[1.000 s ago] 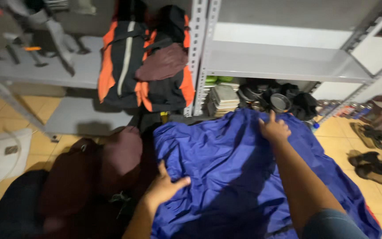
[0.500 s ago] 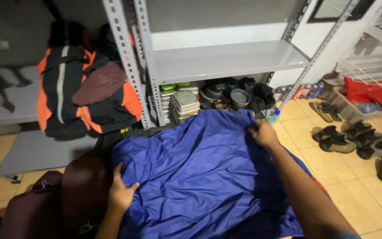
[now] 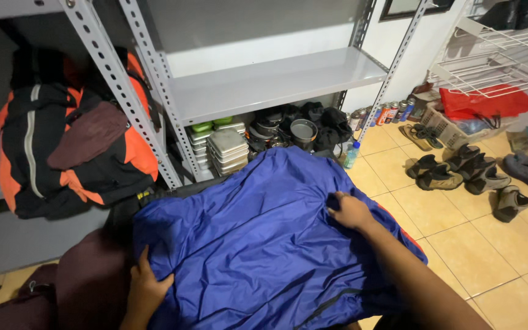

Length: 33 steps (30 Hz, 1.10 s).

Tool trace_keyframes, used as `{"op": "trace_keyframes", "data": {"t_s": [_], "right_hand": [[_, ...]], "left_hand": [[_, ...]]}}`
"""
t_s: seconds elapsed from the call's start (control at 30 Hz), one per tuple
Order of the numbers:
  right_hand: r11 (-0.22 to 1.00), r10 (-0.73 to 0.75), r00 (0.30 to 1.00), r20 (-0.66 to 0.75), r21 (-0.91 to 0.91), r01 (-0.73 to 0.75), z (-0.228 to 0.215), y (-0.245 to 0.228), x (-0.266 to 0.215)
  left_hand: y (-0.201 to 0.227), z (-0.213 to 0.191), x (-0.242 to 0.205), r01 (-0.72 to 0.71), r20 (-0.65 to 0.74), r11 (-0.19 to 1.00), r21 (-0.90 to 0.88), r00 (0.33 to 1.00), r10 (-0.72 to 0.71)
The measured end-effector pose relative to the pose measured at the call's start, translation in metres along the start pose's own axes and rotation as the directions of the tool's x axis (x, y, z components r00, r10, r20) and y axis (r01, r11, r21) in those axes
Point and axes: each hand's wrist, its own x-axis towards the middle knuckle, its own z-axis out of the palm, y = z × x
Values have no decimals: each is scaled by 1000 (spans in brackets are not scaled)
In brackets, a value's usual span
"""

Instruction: The person folds a blue sleeping bag by hand, spreading it flat on a black mat, folding it in half lengthwise, and then rolling it into a compact cylinder.

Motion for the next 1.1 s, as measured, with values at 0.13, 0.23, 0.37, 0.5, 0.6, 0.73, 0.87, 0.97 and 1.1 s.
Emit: {"op": "trace_keyframes", "data": {"t_s": [0.13, 0.23, 0.37, 0.5, 0.6, 0.73, 0.87, 0.97, 1.1], "right_hand": [[992, -3, 999, -44, 125, 8, 8, 3, 44], [963, -161, 952, -260, 171, 210, -23, -15, 54], [821, -272, 793, -545, 300, 487, -86, -36, 36], [828, -220, 659, -720, 220, 516, -133, -36, -34], [941, 194, 883, -428, 334, -45, -117, -9, -84], [992, 125, 942, 311, -8, -129, -33, 95, -68], [989, 140, 764, 630, -126, -77, -83, 56, -72], [986, 126, 877, 464, -157, -59, -94, 32, -2], [934, -356, 924, -141, -92, 346, -51, -13, 111]], "left_hand": [[6, -7, 4, -53, 1, 998, -34, 999, 53], [10, -12, 6, 186, 146, 979, -86, 974, -172], [-13, 2, 16, -58, -2, 980, -193, 998, 58], [0, -11, 15, -62, -27, 944, -324, 998, 56], [18, -27, 7, 28, 54, 958, -286, 998, -13], [7, -15, 3, 19, 164, 959, -283, 986, 29], [48, -51, 16, 44, 404, 994, 99, 911, -81], [89, -73, 66, -122, 409, 978, 168, 912, 44], [100, -15, 159, -424, 221, 862, 277, 902, 372]]}}
